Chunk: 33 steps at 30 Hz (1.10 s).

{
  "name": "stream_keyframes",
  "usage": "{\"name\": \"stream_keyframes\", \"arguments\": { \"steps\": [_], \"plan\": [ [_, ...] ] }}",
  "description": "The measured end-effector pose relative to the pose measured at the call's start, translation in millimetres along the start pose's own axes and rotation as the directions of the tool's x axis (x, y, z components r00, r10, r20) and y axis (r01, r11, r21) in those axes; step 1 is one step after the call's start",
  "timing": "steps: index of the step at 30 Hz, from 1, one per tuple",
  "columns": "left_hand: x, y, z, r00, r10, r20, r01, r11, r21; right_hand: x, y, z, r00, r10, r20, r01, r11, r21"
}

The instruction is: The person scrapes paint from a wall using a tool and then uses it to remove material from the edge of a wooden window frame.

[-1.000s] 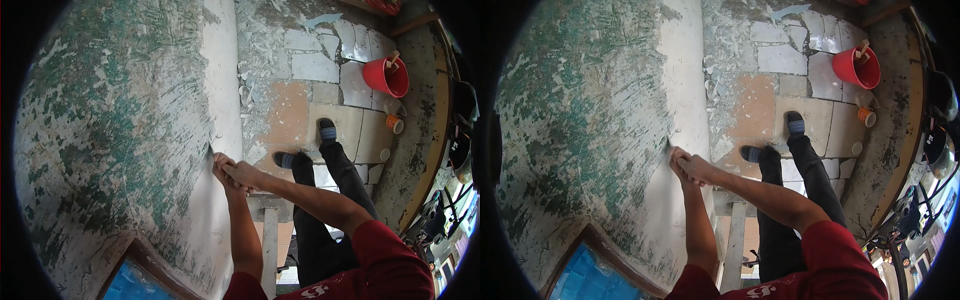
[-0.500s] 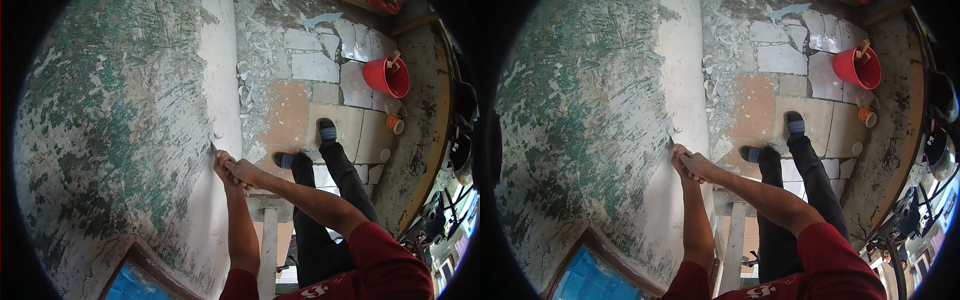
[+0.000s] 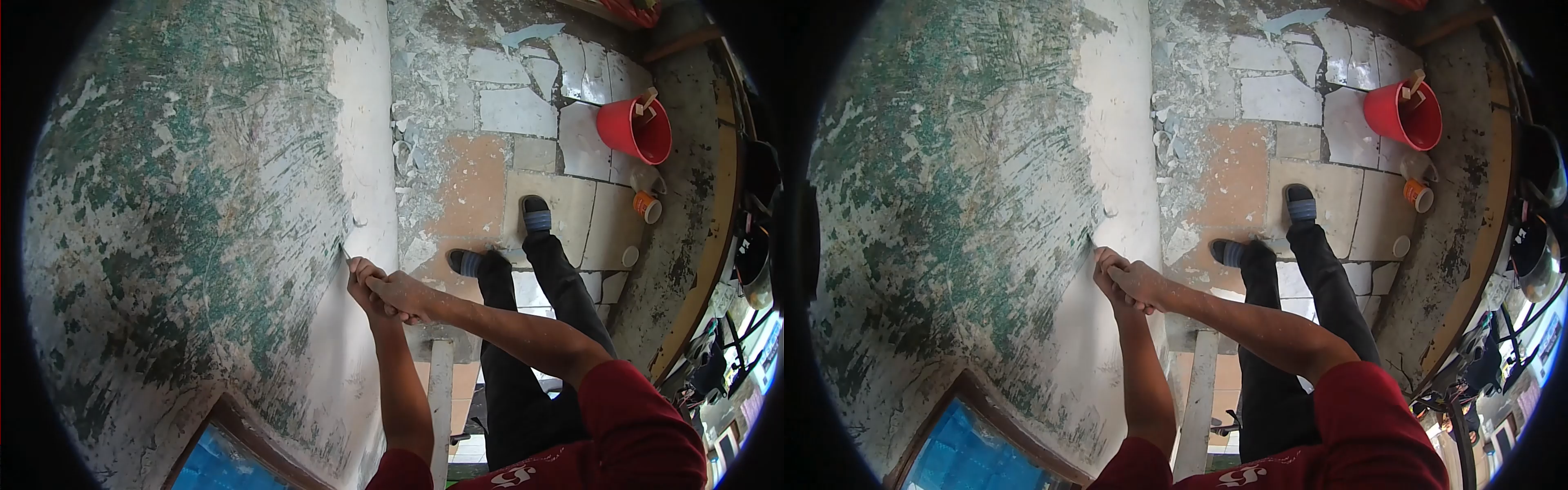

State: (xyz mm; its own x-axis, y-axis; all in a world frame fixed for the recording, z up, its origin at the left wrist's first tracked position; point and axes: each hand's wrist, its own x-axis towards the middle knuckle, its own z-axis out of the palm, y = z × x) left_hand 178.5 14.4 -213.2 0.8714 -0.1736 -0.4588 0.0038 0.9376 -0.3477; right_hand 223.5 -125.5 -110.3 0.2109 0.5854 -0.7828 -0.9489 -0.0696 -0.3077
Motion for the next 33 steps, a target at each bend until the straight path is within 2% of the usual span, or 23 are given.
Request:
{"name": "stream_keyframes", "arguments": {
  "steps": [3,4,6,8,11,12,15,16,17,19,22,25,26,29,30,32,33],
  "plan": [
    [30.9,16.2,-15.6,0.994,0.017,-0.107,-0.004,0.993,0.117,37.9,3.3,-3.4,0.993,0.044,-0.11,-0.026,0.988,0.154],
    [39.4,23.6,-24.6,0.99,0.014,-0.139,0.008,0.988,0.155,62.2,15.1,-10.9,0.992,0.014,-0.122,0.015,0.971,0.238],
    [42.5,46.0,-57.1,0.973,0.143,-0.18,-0.079,0.943,0.323,53.6,13.8,-20.6,0.994,0.019,-0.103,-0.003,0.989,0.146],
    [27.5,18.8,-27.4,0.995,-0.04,-0.089,0.049,0.993,0.106,51.3,19.4,-18.9,0.996,0.015,-0.09,-0.004,0.993,0.114],
    [46.0,34.8,-33.5,0.999,0.003,-0.047,0.01,0.961,0.275,72.8,13.5,-21.3,0.997,-0.008,-0.082,0.015,0.996,0.083],
    [56.1,27.2,-28.8,0.985,0.03,-0.169,-0.034,0.999,-0.021,84.9,10.0,-26.2,0.995,0.023,-0.101,-0.011,0.993,0.121],
    [63.3,20.0,-49.9,0.988,0.038,-0.149,-0.013,0.986,0.168,88.8,26.1,-44.9,0.989,-0.001,-0.146,0.027,0.984,0.177],
    [59.8,12.4,-47.8,0.994,0.014,-0.109,-0.01,0.999,0.044,55.3,3.2,-41.8,0.984,0.094,-0.151,-0.09,0.995,0.038],
    [52.5,6.8,-41.4,0.998,-0.006,-0.068,0.001,0.997,-0.075,57.6,14.6,-38.1,0.989,-0.031,-0.144,0.042,0.996,0.072],
    [44.9,6.7,-32.5,1.0,0.019,-0.007,-0.019,0.999,-0.031,64.2,20.2,-33.3,0.994,-0.028,-0.103,0.038,0.994,0.098],
    [68.4,24.3,-43.0,0.994,-0.104,-0.03,0.1,0.988,-0.115,66.5,-7.0,-34.7,0.989,-0.011,-0.145,0.029,0.992,0.126],
    [83.8,20.0,-53.4,0.984,-0.004,-0.177,-0.001,1.0,-0.024,106.6,15.7,-52.8,0.99,0.036,-0.139,0.007,0.954,0.299],
    [82.5,16.9,-58.6,0.995,-0.087,-0.039,0.087,0.996,-0.001,103.0,20.3,-56.0,0.992,0.03,-0.123,0.012,0.945,0.327],
    [59.0,8.2,-40.3,0.999,-0.043,0.005,0.043,0.999,-0.011,70.3,15.1,-43.6,0.995,-0.009,-0.097,0.03,0.976,0.217],
    [57.5,13.1,-36.8,0.998,0.005,-0.066,-0.007,1.0,-0.03,74.2,16.3,-40.4,0.996,-0.001,-0.087,0.019,0.979,0.204],
    [71.6,30.0,-50.0,0.997,0.041,-0.069,-0.034,0.995,0.099,98.1,10.6,-45.4,0.996,0.019,-0.085,0.002,0.971,0.24],
    [84.8,43.6,-60.7,0.998,-0.016,-0.061,0.021,0.996,0.087,115.7,7.3,-51.6,0.996,0.024,-0.086,-0.001,0.967,0.255]
  ]
}}
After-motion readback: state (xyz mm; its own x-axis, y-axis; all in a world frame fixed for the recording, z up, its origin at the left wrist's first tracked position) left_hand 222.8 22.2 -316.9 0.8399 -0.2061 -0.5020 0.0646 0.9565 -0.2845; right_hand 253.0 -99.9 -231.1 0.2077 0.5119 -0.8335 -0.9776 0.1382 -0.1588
